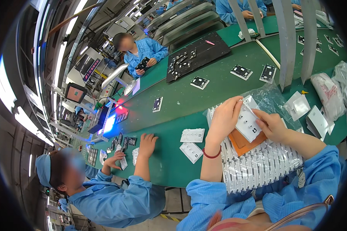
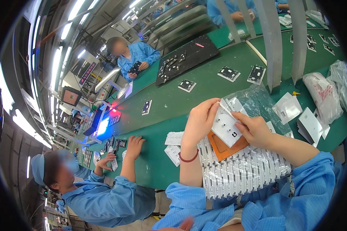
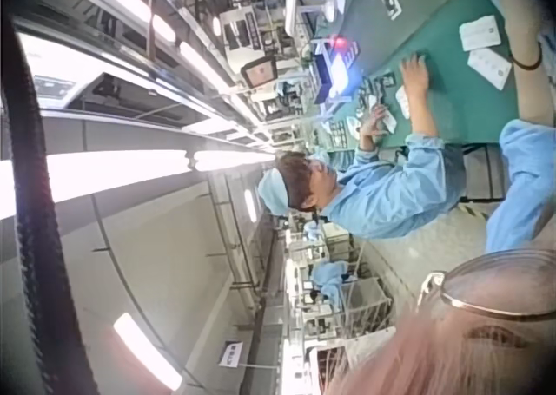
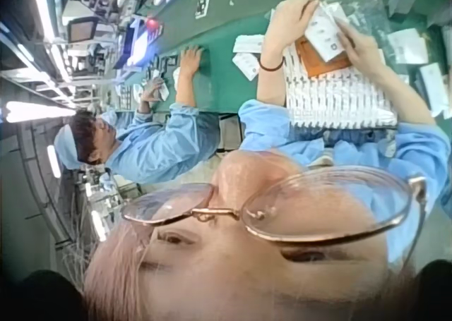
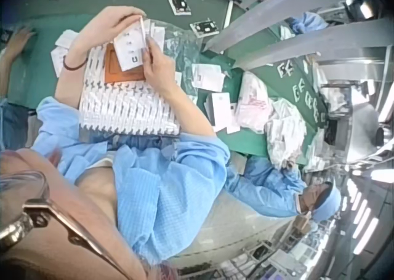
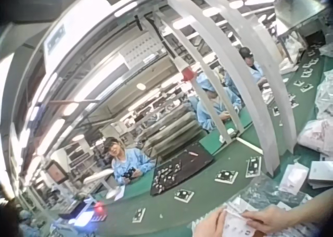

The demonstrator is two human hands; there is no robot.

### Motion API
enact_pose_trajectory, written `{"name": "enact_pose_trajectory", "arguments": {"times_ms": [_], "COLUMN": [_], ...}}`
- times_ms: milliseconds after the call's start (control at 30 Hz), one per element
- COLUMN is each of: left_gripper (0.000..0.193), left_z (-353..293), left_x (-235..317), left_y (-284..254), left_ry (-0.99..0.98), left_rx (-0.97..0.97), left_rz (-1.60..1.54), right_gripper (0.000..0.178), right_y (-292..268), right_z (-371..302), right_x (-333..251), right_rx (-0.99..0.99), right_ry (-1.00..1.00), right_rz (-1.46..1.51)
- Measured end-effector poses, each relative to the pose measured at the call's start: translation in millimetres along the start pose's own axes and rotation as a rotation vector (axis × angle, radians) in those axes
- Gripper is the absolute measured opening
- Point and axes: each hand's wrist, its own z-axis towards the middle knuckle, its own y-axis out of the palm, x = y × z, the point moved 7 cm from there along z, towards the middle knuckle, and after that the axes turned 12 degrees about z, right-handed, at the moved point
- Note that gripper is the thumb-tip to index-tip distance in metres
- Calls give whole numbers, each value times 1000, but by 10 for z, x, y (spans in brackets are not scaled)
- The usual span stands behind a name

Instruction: Manually assembling small electronic modules by placing components into frames and checking their fit.

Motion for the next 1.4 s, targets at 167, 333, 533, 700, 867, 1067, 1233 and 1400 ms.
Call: {"name": "enact_pose_trajectory", "arguments": {"times_ms": [167,333,533,700,867,1067,1233,1400], "left_gripper": [17,19,23,40,38,32,28,31], "left_z": [-136,-924,-2129,-2348,-413,364,24,8], "left_x": [-97,-794,-1709,-2078,-313,563,221,127], "left_y": [-499,-1251,-1386,-1389,-1108,-271,375,-10], "left_ry": [-100,-352,-720,-668,-66,216,119,104], "left_rx": [77,193,82,14,219,-6,-422,-125], "left_rz": [-66,376,600,832,344,51,74,-104], "right_gripper": [35,15,12,12,20,41,36,33], "right_y": [80,194,134,258,55,73,121,147], "right_z": [94,-35,-189,-165,-31,-112,-116,-86], "right_x": [-197,-283,-309,-338,-154,-130,-253,-232], "right_rx": [-21,-98,-124,-202,-13,138,124,67], "right_ry": [-49,-74,-78,-106,-53,-286,-284,-248], "right_rz": [154,122,165,154,187,332,219,141]}}
